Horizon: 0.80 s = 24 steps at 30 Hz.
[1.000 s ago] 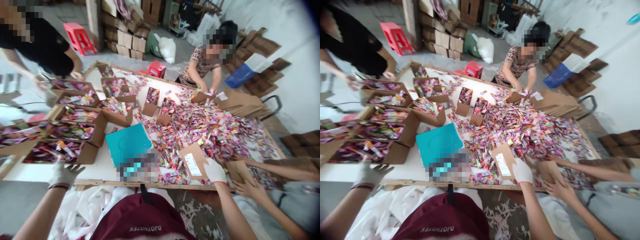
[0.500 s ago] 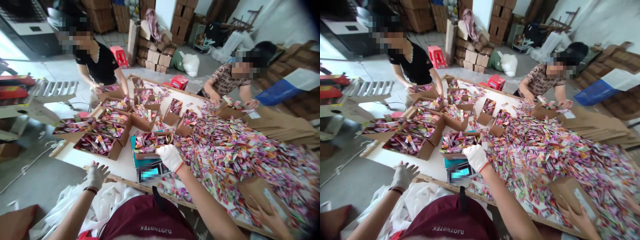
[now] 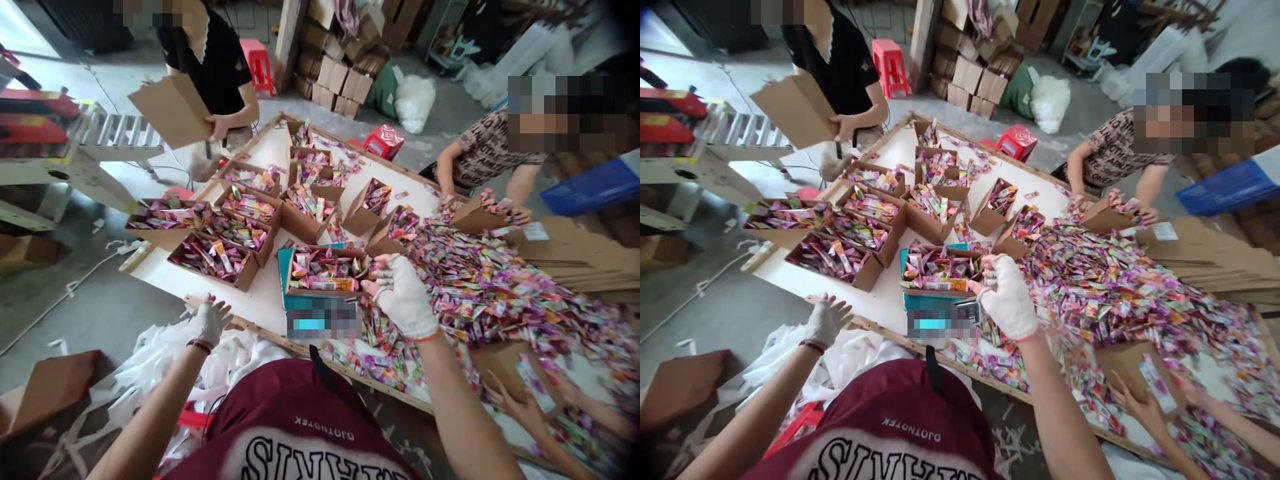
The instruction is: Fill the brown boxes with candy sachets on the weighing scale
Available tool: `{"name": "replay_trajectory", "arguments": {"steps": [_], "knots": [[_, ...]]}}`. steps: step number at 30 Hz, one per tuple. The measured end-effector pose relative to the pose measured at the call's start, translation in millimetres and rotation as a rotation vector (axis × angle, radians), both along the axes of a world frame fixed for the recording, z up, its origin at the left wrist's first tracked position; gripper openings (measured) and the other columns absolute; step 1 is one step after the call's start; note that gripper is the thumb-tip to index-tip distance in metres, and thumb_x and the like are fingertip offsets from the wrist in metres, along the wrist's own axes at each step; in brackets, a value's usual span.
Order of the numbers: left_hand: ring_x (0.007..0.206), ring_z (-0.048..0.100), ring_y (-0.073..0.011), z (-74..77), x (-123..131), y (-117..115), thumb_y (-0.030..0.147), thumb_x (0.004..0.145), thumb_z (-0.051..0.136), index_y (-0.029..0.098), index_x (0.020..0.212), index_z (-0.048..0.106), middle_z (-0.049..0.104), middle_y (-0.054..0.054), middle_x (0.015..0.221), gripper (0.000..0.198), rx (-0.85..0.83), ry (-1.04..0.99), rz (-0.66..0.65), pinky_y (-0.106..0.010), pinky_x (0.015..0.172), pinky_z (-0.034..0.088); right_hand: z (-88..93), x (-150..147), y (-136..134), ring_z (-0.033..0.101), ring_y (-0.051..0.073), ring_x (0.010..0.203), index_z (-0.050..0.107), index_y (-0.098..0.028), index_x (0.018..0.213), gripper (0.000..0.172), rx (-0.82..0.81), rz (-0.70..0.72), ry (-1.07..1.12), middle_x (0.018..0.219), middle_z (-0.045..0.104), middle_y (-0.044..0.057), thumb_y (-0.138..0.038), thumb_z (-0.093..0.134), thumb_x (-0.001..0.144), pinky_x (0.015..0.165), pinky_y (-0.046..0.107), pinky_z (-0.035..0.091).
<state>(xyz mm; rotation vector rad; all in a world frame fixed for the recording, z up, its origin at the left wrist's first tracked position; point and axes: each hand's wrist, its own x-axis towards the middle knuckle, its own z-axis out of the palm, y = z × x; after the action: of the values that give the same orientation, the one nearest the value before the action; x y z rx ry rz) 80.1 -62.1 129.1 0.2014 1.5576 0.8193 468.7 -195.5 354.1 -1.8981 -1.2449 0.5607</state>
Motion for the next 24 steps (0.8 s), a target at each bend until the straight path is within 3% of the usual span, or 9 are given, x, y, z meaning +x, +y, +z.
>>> {"name": "replay_trajectory", "arguments": {"steps": [4,9,13,15,17,19,22,24], "knots": [[0.11,0.063,-0.0267,-0.5,3,5,0.053,0.097,0.048,0.024,0.117,0.052,0.057,-0.01,0.117,0.035,0.047,-0.028,-0.031,-0.053,0.105,0.046,2.2,-26,31,0.062,0.018,0.092,0.058,-0.02,0.12,0.045,0.003,0.141,-0.109,0.111,0.057,0.008,-0.037,0.075,0.082,0.081,0.032,0.056],[0.101,0.064,-0.0241,5.4,-3,7,0.051,0.097,0.047,0.024,0.114,0.052,0.057,-0.009,0.114,0.033,0.054,-0.016,-0.015,-0.052,0.104,0.046,3.3,-57,64,0.06,0.018,0.098,0.061,-0.016,0.125,0.045,-0.045,0.346,-0.233,0.118,0.058,0.008,-0.029,0.073,0.084,0.093,0.031,0.052],[0.091,0.064,-0.0207,6.0,-10,4,0.051,0.097,0.048,0.024,0.11,0.052,0.057,-0.006,0.106,0.03,0.039,-0.018,0.005,-0.046,0.098,0.049,-13.0,-78,83,0.062,0.023,0.107,0.064,-0.019,0.129,0.057,-0.144,0.492,-0.297,0.126,0.06,0.008,-0.037,0.081,0.078,0.097,0.034,0.051],[0.087,0.063,-0.0197,4.6,-12,2,0.05,0.096,0.049,0.024,0.109,0.052,0.057,-0.005,0.102,0.029,0.032,-0.011,0.02,-0.044,0.095,0.051,-25.3,-81,89,0.065,0.023,0.108,0.07,-0.018,0.122,0.043,-0.166,0.547,-0.288,0.124,0.065,0.008,-0.031,0.078,0.082,0.099,0.034,0.051],[0.086,0.063,-0.0191,3.4,-12,0,0.048,0.096,0.049,0.024,0.108,0.052,0.056,-0.004,0.1,0.027,0.022,-0.007,0.03,-0.043,0.092,0.052,-34.3,-79,91,0.067,0.021,0.108,0.075,-0.015,0.111,0.026,-0.149,0.545,-0.265,0.116,0.071,0.009,-0.017,0.066,0.087,0.104,0.032,0.05],[0.087,0.063,-0.0194,3.5,-11,-1,0.048,0.096,0.049,0.024,0.109,0.053,0.056,-0.005,0.1,0.028,0.011,-0.003,0.031,-0.043,0.092,0.052,-36.2,-70,88,0.067,0.02,0.111,0.076,-0.013,0.107,0.029,-0.115,0.49,-0.243,0.113,0.074,0.01,-0.008,0.055,0.088,0.109,0.033,0.046],[0.091,0.064,-0.0206,6.2,-7,2,0.048,0.096,0.048,0.024,0.112,0.053,0.057,-0.006,0.103,0.029,0.013,-0.001,0.025,-0.045,0.095,0.052,-25.7,-52,73,0.068,0.02,0.11,0.076,-0.016,0.109,0.034,-0.064,0.386,-0.203,0.116,0.075,0.008,-0.009,0.051,0.087,0.107,0.035,0.05],[0.095,0.064,-0.0219,9.2,-4,6,0.048,0.096,0.049,0.024,0.115,0.052,0.056,-0.007,0.106,0.03,0.039,-0.007,0.022,-0.048,0.097,0.052,-13.8,-38,59,0.07,0.02,0.105,0.077,-0.019,0.107,0.029,-0.006,0.273,-0.136,0.113,0.076,0.006,-0.018,0.053,0.091,0.1,0.035,0.055]]}}
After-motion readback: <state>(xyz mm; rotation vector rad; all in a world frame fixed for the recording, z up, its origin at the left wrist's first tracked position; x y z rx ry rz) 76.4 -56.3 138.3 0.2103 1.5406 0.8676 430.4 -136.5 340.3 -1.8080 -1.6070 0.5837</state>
